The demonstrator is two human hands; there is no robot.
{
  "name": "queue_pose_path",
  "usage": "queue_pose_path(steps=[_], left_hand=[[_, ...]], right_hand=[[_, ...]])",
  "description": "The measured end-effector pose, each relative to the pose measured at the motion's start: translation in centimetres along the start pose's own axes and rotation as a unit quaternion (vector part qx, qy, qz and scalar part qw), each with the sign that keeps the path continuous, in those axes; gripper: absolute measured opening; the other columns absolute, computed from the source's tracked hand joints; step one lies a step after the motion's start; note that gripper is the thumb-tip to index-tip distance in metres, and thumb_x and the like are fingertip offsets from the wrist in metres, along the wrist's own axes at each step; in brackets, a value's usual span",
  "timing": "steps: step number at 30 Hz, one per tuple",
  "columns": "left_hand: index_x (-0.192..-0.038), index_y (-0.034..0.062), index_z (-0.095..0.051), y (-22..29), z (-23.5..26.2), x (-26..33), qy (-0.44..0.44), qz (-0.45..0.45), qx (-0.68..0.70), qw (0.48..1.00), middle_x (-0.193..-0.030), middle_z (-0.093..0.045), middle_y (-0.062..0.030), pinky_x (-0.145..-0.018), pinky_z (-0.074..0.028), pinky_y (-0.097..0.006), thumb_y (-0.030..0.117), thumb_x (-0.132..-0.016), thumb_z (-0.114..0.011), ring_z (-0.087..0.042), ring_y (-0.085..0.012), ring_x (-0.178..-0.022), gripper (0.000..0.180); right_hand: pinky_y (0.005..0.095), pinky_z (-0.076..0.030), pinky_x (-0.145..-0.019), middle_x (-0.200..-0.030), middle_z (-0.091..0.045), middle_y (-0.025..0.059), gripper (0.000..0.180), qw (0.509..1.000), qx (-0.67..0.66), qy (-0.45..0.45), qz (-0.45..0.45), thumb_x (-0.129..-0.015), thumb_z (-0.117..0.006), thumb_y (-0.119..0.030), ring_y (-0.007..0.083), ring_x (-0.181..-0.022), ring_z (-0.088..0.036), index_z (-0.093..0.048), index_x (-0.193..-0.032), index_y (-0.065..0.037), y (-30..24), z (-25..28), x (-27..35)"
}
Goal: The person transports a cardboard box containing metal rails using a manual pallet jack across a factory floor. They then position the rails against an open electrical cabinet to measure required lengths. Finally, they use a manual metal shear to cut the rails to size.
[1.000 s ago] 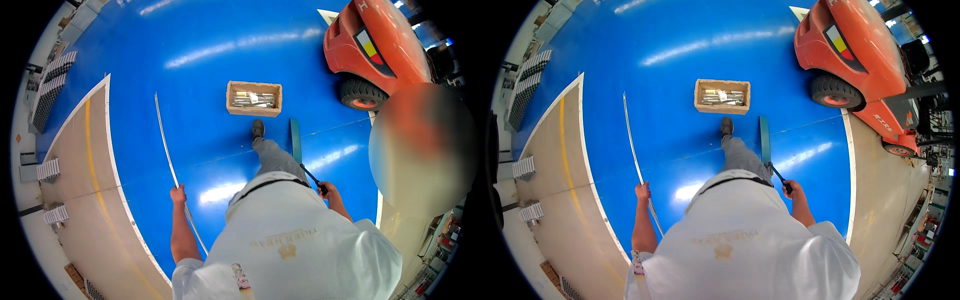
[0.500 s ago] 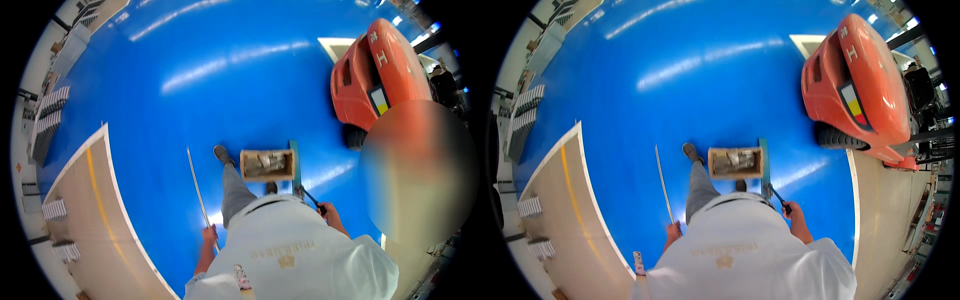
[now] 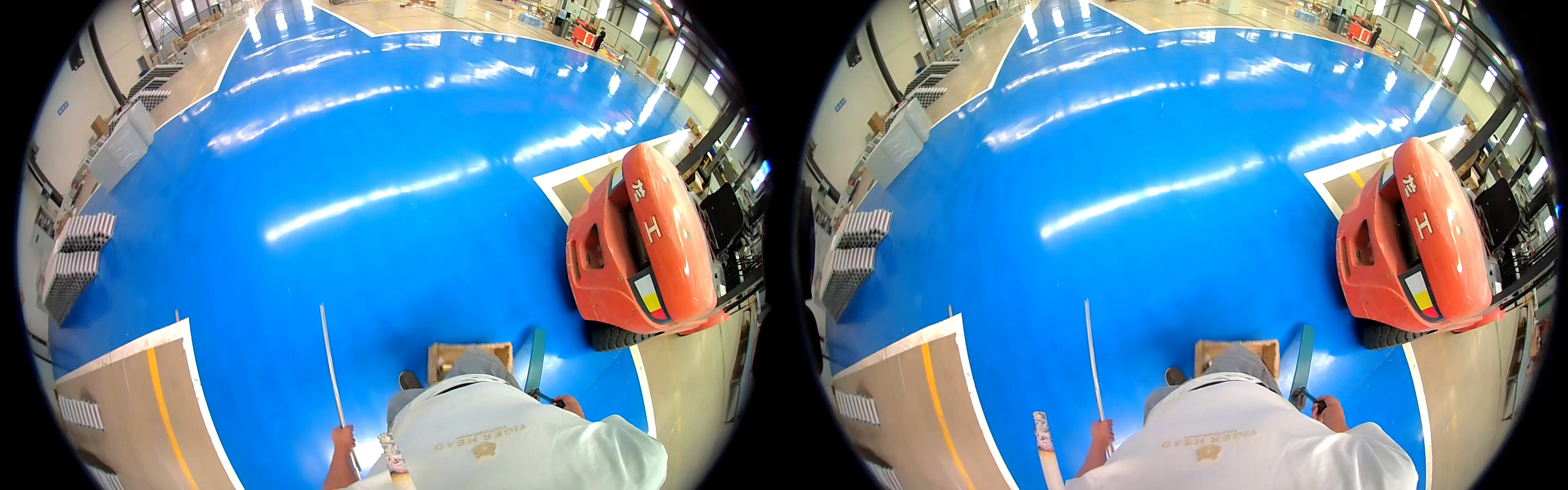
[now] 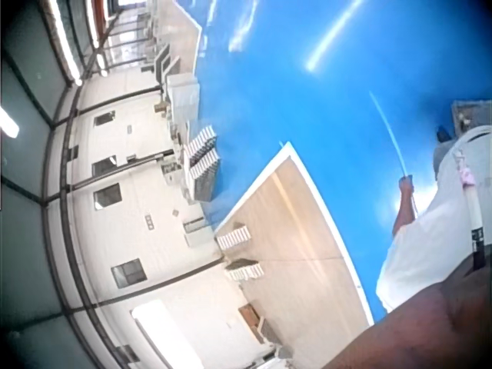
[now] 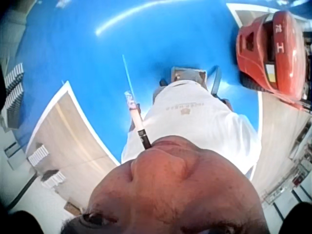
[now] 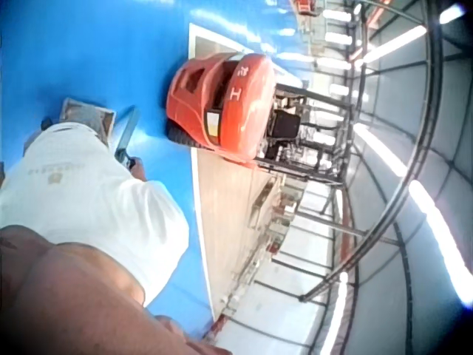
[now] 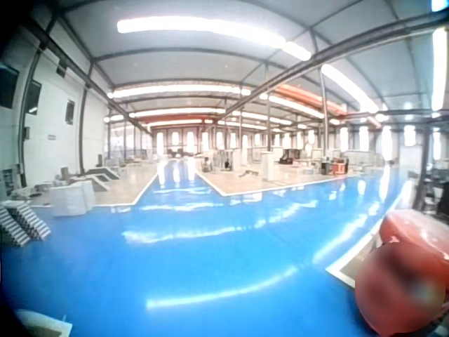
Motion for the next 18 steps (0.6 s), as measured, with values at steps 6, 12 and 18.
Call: queue_pose_path(steps=[6, 12, 18], left_hand=[[-0.075, 0.0021, -0.049, 20.3, 1.2, -10.7, 0.030, -0.047, 0.015, 0.998, -0.057, -0.048, -0.0070, -0.032, -0.034, -0.033, 0.008, -0.079, -0.061, -0.047, -0.0174, -0.041, 0.014], [-0.074, 0.0024, -0.050, 37.5, 0.5, -18.3, 0.060, -0.093, 0.009, 0.994, -0.057, -0.048, -0.0072, -0.032, -0.035, -0.035, 0.005, -0.079, -0.060, -0.047, -0.0178, -0.040, 0.012], [-0.073, 0.0017, -0.050, 50.8, -2.1, -22.1, 0.078, -0.043, -0.004, 0.996, -0.056, -0.047, -0.0082, -0.033, -0.034, -0.036, 0.005, -0.078, -0.061, -0.045, -0.0191, -0.040, 0.013]], right_hand=[[0.0289, -0.051, -0.050, -0.075, -0.050, 0.0121, 0.013, 1.000, -0.017, 0.026, 0.004, -0.086, -0.053, -0.011, 0.0204, -0.060, -0.053, -0.047, -0.091, 0.001, -7.3, -15.1, -3.3], [0.0272, -0.044, -0.041, -0.066, -0.050, 0.0096, 0.015, 0.897, -0.307, 0.101, -0.301, -0.083, -0.054, -0.011, 0.0179, -0.050, -0.051, -0.044, -0.084, 0.000, -13.8, -32.4, -11.7], [0.0262, -0.044, -0.042, -0.064, -0.051, 0.0083, 0.015, 0.896, -0.290, 0.042, -0.334, -0.084, -0.055, -0.012, 0.0168, -0.051, -0.051, -0.043, -0.082, -0.002, -20.1, -45.4, -22.8]])
Point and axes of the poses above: each hand's wrist, its own x-axis away from the middle knuckle, its own z-axis out of the back of the hand, y = z × x, the point moved 7 cm from there along -x, towards the middle knuckle
